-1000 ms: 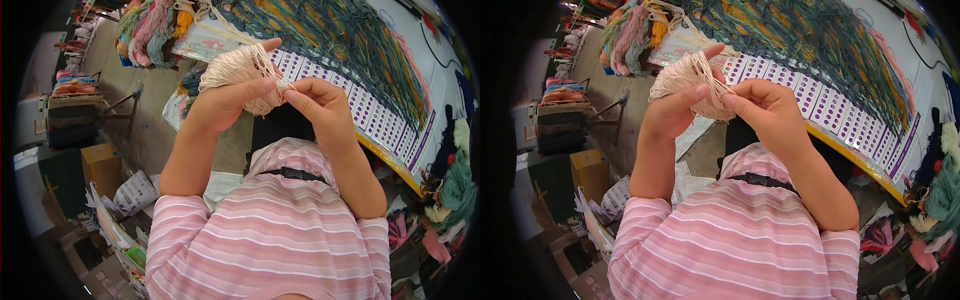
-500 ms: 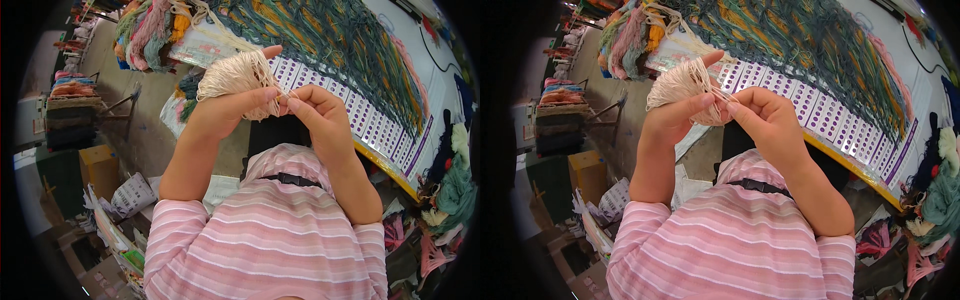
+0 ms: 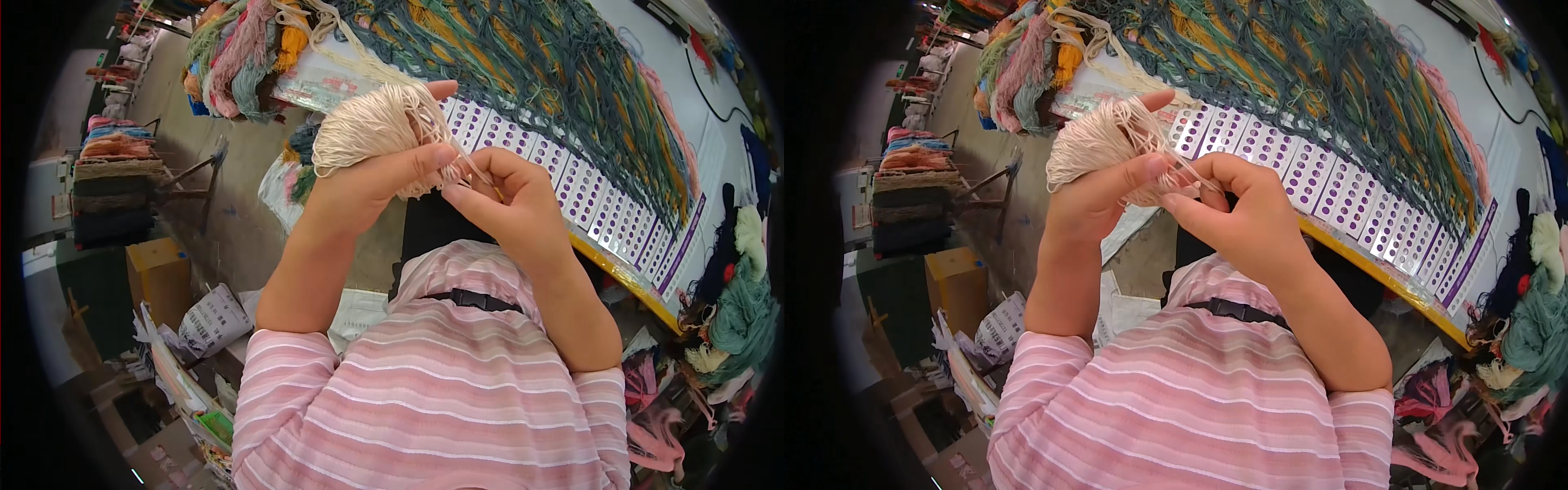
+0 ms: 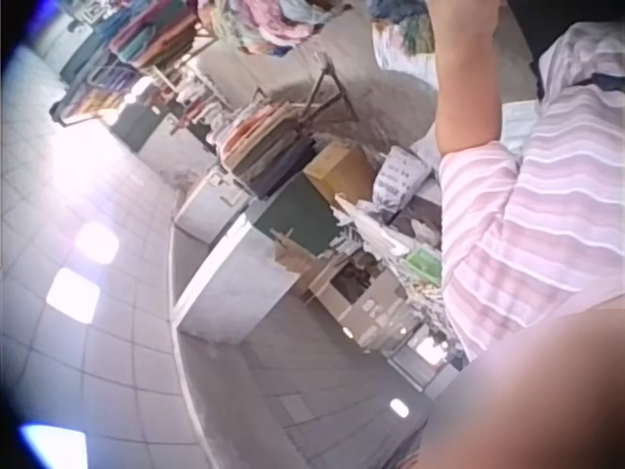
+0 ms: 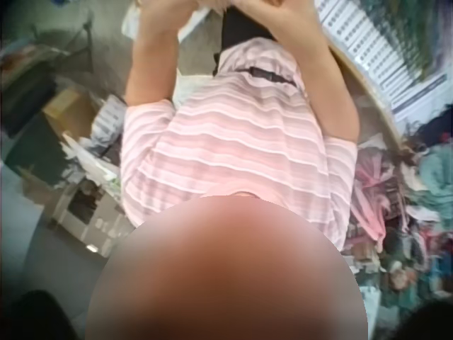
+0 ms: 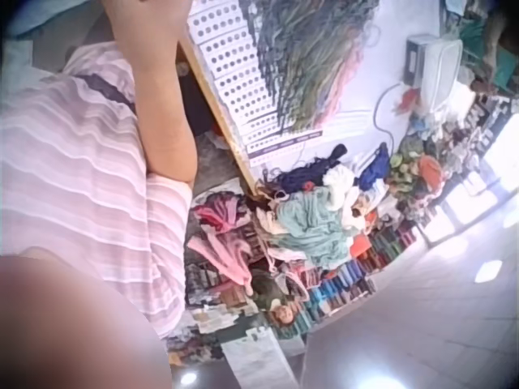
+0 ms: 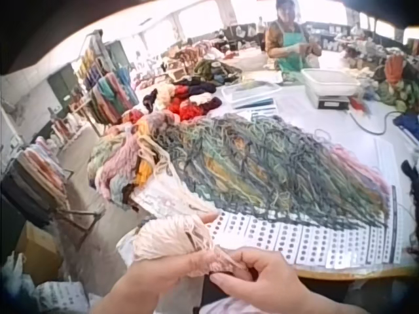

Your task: Sorting and threading individual embroidery yarn strands into a numbered organizer card.

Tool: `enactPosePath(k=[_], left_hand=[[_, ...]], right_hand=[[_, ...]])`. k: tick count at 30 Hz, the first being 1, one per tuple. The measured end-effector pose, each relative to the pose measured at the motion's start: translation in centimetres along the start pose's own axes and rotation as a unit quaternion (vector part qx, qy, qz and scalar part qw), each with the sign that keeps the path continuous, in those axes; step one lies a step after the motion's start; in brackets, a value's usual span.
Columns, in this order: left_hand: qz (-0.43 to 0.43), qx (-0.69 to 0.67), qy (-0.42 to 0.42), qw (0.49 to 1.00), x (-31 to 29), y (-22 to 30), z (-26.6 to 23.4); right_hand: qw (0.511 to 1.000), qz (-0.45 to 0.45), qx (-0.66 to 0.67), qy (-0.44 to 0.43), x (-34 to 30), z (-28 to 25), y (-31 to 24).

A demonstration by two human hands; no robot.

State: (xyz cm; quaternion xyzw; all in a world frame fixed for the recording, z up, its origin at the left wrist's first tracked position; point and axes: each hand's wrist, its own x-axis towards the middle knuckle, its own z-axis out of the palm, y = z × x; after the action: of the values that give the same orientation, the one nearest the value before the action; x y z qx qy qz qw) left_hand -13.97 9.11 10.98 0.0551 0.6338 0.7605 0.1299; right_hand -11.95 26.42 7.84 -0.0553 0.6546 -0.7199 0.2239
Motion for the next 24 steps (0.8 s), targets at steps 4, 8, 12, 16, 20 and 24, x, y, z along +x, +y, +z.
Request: enactPosePath(k=[4,8,12,16,20,24], left_hand=[[-0.003,-0.001,0.009,1.000,0.23,0.07,-0.32],[-0.003,-0.028,0.004,1.000,0.37,-0.23,-0.42],[-0.004,-0.045,-0.002,0.999,0.39,-0.48,-0.49],[-0.006,-0.054,0.000,0.999,0.44,-0.63,-0.60],[-0.009,-0.050,-0.007,0.999,0.36,-0.30,-0.40],[-0.016,-0.074,-0.020,0.997,0.23,-0.14,-0.34]], right_hand=[[0.996,-0.040,0.062,0.040,0.38,0.58,1.27],[0.994,-0.057,0.092,0.036,-0.18,0.20,0.69],[0.993,-0.061,0.102,0.026,-0.28,0.19,0.68],[0.990,-0.067,0.120,0.032,-0.27,0.37,0.72],[0.987,-0.077,0.134,0.043,-0.37,0.55,0.72],[0.984,-0.081,0.156,0.037,-0.40,0.47,0.97]])
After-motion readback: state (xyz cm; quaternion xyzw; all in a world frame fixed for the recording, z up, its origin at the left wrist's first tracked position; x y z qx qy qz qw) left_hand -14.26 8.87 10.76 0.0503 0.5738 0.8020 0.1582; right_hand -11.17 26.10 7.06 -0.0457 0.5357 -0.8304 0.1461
